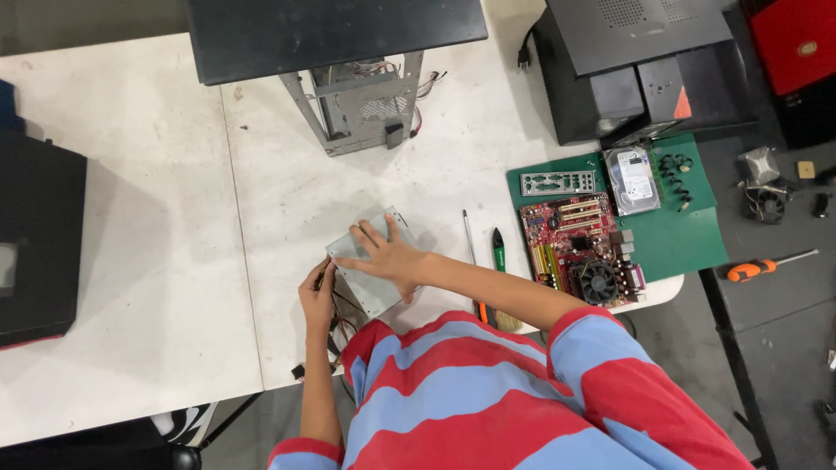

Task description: The person uses a screwdriver to remove the screws from a computer power supply unit and opens the casing to access internal components.

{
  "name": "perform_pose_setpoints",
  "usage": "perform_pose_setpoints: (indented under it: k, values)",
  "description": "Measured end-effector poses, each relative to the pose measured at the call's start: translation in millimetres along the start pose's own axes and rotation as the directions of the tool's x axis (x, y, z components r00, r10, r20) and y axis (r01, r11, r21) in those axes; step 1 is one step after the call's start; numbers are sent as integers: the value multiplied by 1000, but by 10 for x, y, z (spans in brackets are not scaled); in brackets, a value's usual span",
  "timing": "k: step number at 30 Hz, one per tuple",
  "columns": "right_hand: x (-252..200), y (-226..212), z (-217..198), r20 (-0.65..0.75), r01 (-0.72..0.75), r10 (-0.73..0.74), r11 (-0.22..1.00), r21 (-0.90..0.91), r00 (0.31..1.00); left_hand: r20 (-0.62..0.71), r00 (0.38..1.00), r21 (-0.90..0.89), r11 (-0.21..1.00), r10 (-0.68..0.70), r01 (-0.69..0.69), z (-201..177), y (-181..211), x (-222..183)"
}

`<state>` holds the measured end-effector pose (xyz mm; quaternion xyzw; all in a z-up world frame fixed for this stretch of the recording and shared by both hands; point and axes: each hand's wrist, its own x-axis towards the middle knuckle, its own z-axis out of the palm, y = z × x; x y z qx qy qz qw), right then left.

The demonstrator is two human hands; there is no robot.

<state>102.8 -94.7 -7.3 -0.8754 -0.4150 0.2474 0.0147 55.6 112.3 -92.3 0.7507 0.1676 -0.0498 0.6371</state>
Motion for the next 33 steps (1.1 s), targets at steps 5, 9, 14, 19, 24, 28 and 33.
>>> perform_pose_setpoints:
  k: [5, 9, 14, 19, 24, 28, 33]
  values:
    - [-44, -35, -3, -18, -12, 14, 998, 59, 1000, 40, 998, 36, 998, 55, -56, -19, -59, 60]
    - [76, -24, 31, -12, -6, 7, 997, 72, 1000, 17, 995, 142, 985, 100, -101, 12, -298, 180]
    - [-145, -17, -75, -77, 33, -20, 984, 175, 997, 62, 985, 72, 983, 163, -167, -15, -268, 141]
    - [-398, -60, -390, -90, 53, -28, 958, 283, 996, 25, 998, 21, 998, 59, -59, -177, -313, 243]
    - [-666, -103, -570, -63, 10, 6, 965, 262, 998, 23, 999, 32, 999, 33, -34, -115, -223, 168]
    - [-937, 35, -412, -47, -74, 95, 943, 325, 994, -32, 995, 92, 992, 92, -88, 6, -173, 87]
    - [-1217, 259, 51, -41, -174, 197, 932, 318, 980, -38, 995, 120, 989, 93, -88, 132, -143, 96]
